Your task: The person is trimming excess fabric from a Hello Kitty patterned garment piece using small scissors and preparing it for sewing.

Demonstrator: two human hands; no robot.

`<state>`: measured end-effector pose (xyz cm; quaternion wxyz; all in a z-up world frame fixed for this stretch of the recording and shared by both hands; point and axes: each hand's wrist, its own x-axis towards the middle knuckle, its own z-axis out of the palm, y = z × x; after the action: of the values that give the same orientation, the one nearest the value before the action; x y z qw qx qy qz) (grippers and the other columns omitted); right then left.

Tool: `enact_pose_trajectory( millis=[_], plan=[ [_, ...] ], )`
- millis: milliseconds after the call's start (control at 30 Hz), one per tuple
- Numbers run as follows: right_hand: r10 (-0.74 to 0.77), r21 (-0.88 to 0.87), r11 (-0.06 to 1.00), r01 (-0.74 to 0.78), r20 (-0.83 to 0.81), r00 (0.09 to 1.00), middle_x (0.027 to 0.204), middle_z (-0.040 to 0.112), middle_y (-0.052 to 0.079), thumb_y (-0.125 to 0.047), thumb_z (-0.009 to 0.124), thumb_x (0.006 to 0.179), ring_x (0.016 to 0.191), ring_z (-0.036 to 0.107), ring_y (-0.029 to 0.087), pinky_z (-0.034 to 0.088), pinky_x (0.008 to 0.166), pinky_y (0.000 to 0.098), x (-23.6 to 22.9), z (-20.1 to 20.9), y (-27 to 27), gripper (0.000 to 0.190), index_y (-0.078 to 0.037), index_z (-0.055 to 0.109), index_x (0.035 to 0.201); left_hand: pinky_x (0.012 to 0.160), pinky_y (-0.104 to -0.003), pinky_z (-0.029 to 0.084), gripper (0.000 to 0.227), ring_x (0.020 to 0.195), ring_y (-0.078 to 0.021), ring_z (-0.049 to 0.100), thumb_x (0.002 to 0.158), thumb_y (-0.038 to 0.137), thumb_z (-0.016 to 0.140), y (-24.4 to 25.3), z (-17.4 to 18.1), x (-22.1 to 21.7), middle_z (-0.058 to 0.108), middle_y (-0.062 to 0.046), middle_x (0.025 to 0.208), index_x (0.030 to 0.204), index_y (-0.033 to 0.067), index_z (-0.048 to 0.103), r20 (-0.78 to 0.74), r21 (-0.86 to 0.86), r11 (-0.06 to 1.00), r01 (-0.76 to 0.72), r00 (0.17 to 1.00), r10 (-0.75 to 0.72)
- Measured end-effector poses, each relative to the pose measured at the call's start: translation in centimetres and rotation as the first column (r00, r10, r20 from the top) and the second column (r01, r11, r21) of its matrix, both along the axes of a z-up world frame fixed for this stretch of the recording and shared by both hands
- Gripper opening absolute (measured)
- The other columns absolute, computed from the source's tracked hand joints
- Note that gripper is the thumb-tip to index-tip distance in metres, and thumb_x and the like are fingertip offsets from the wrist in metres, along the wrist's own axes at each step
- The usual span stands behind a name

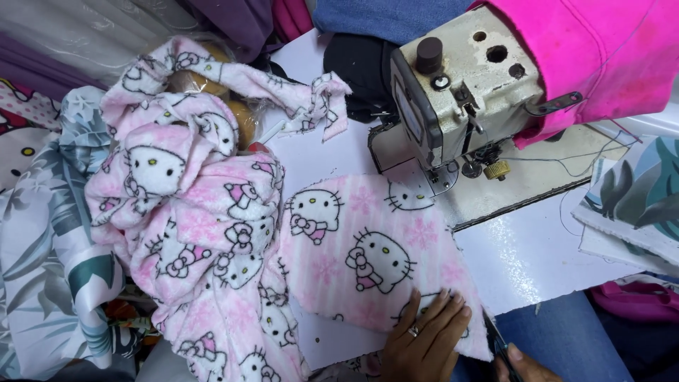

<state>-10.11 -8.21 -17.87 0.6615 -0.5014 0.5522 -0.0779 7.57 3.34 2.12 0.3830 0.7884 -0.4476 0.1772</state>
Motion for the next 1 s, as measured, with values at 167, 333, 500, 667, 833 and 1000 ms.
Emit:
enact_pose_trajectory(
  millis=[167, 333, 500, 667, 833, 1000],
  plan=[
    [-0.149, 0.638, 0.77, 0.008, 0.168, 0.975, 0.069, 0.05, 0.019, -0.027, 0.064, 0.104, 0.054, 0.047, 0.029, 0.037, 0.058, 0.0366, 1.3, 0.9, -1.9, 0.043, 0.007, 0.053, 0.081, 0.105, -0.059, 0.052, 0.015, 0.116, -0.0269, 0.077, 0.104, 0.005, 0.067, 0.2, -0.8, -0.2, 0.081, -0.012, 0.117, 0.113, 0.005, 0.078, 0.013, 0.011, 1.0, -0.005, 1.0, 0.005],
    [-0.131, 0.413, 0.906, 0.094, 0.063, 0.989, 0.053, 0.04, 0.014, -0.03, 0.07, 0.103, 0.042, 0.039, 0.028, 0.03, 0.046, 0.0368, 3.5, 6.1, -0.3, 0.057, -0.003, 0.043, 0.061, 0.106, -0.06, 0.05, 0.016, 0.118, -0.0261, 0.077, 0.105, 0.007, 0.067, 0.4, -1.2, 0.1, 0.081, -0.012, 0.119, 0.117, 0.0048, 0.077, 0.077, 0.041, 0.999, 0.009, 0.997, -0.012],
    [-0.159, 0.326, 0.931, 0.164, -0.043, 0.986, 0.055, 0.041, 0.01, -0.027, 0.076, 0.099, 0.044, 0.039, 0.024, 0.03, 0.048, 0.0345, 5.0, 9.1, 0.6, 0.052, -0.003, 0.048, 0.062, 0.104, -0.059, 0.052, 0.015, 0.118, -0.0256, 0.077, 0.105, 0.008, 0.068, 0.3, -1.0, 0.1, 0.081, -0.011, 0.119, 0.116, 0.0056, 0.077, 0.076, 0.055, 0.998, 0.008, 0.997, -0.013],
    [-0.075, 0.372, 0.92, 0.125, -0.145, 0.987, 0.053, 0.042, 0.014, -0.039, 0.076, 0.1, 0.044, 0.038, 0.026, 0.03, 0.051, 0.0364, 6.2, 10.7, 0.5, 0.066, 0.0, 0.043, 0.058, 0.103, -0.055, 0.054, 0.015, 0.116, -0.0229, 0.078, 0.106, 0.012, 0.067, 0.4, -1.8, 0.1, 0.082, -0.008, 0.118, 0.115, 0.0084, 0.078, 0.126, 0.058, 0.998, -0.016, 0.992, 0.009],
    [-0.176, 0.295, 0.931, 0.216, -0.155, 0.972, 0.055, 0.042, 0.012, -0.031, 0.08, 0.097, 0.045, 0.038, 0.023, 0.03, 0.049, 0.0338, 6.8, 11.7, 1.2, 0.058, -0.002, 0.046, 0.06, 0.102, -0.052, 0.055, 0.019, 0.114, -0.0218, 0.079, 0.109, 0.015, 0.062, 0.4, -2.3, 0.4, 0.083, -0.008, 0.117, 0.114, 0.0094, 0.079, 0.2, 0.05, 0.999, -0.018, 0.98, 0.008],
    [-0.17, 0.31, 0.929, 0.203, -0.13, 0.977, 0.051, 0.038, 0.01, -0.028, 0.081, 0.094, 0.041, 0.035, 0.022, 0.026, 0.043, 0.0339, 5.6, 8.8, 1.0, 0.058, -0.006, 0.041, 0.057, 0.102, -0.052, 0.054, 0.02, 0.116, -0.0207, 0.079, 0.109, 0.015, 0.06, 0.5, -3.1, 0.6, 0.083, -0.007, 0.118, 0.116, 0.0099, 0.079, 0.226, 0.05, 0.999, -0.011, 0.974, -0.001]
  ],
)
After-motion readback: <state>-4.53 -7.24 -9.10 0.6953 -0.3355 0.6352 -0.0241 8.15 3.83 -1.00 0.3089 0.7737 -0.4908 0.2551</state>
